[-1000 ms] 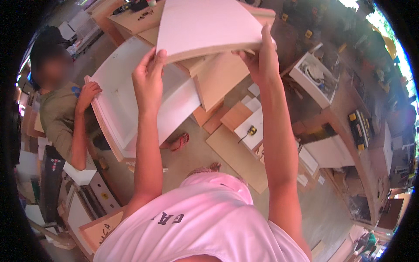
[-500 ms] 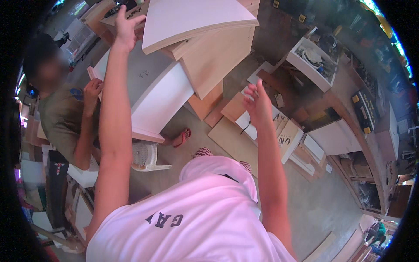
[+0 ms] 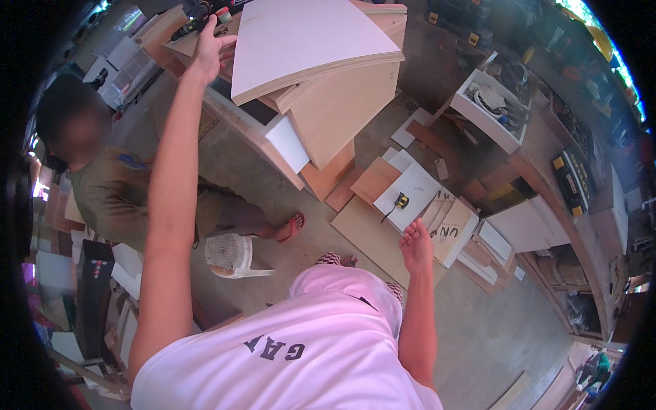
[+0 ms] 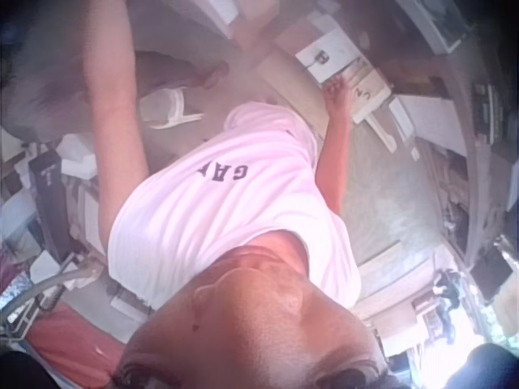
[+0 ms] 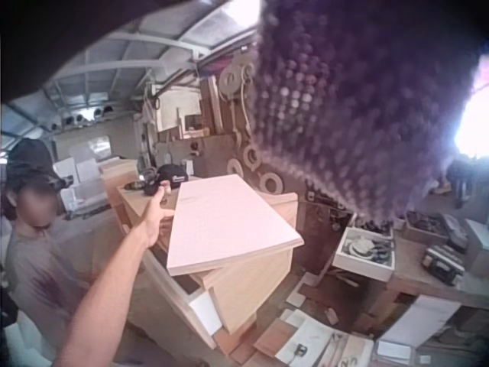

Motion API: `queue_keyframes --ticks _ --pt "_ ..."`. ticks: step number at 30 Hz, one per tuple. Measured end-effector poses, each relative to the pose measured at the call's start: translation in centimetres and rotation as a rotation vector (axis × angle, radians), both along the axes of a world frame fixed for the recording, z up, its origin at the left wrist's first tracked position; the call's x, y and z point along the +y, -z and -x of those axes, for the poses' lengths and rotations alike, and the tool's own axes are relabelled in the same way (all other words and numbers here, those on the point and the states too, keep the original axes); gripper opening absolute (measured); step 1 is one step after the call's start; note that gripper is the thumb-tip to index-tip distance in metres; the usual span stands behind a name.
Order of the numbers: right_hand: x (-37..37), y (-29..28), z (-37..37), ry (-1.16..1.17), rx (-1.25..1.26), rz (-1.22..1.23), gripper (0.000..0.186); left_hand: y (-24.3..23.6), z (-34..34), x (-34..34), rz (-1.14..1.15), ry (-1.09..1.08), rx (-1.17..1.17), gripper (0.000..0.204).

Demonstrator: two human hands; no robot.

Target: The person picks up a white rectangular board and carries it to a table saw. They position the board against the fence and push it through the blade to cut a strip. After cutting, they lift the board to inspect the edge and remove a thin strip of material.

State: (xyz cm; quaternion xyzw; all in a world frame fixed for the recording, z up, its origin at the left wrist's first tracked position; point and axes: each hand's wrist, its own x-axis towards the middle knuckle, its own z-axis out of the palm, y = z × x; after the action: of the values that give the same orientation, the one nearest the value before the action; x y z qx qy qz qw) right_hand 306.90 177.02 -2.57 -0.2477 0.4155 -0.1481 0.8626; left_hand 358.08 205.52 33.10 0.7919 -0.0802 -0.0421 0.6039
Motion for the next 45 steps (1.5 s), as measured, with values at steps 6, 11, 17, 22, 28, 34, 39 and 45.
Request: queue_keyframes --ticks 6,11,17,22,28,34,39,45 --pt "0.8 0.1 -0.8 -0.045 0.023 0.031 0.023 0.0 2.5 -0.1 0.146 -0.034 0.032 0.101" --pt "1.0 -0.8 -1.6 -0.123 -0.009 0.044 0.021 1.0 2.8 0.0 0.405 0.019 0.006 0.096" --pt "0.7 -1.0 -1.6 -0.163 0.013 0.067 0.02 1.7 1.5 -0.5 0.575 0.075 -0.237 0.096" --pt "0.3 -0.9 -1.0 -0.139 0.046 0.059 0.02 3.6 2.0 -1.0 0.287 0.171 -0.122 0.086" --pt "0.1 -0.7 -0.9 -0.127 0.051 0.029 0.019 5.4 6.2 -1.5 -0.124 -0.093 -0.403 0.075" --pt "0.8 -0.2 -2.0 -0.177 0.091 0.062 0.02 6.8 7.6 -2.7 -0.15 -0.259 -0.377 0.09" --pt "1.8 -0.6 -3.1 -0.224 0.096 0.09 0.018 7.8 7.5 -3.1 -0.073 -0.311 -0.384 0.086" --pt "4.5 -3.0 -6.0 -0.286 0.146 0.241 0.016 8.6 7.1 -3.1 0.064 -0.284 -0.5 0.078"
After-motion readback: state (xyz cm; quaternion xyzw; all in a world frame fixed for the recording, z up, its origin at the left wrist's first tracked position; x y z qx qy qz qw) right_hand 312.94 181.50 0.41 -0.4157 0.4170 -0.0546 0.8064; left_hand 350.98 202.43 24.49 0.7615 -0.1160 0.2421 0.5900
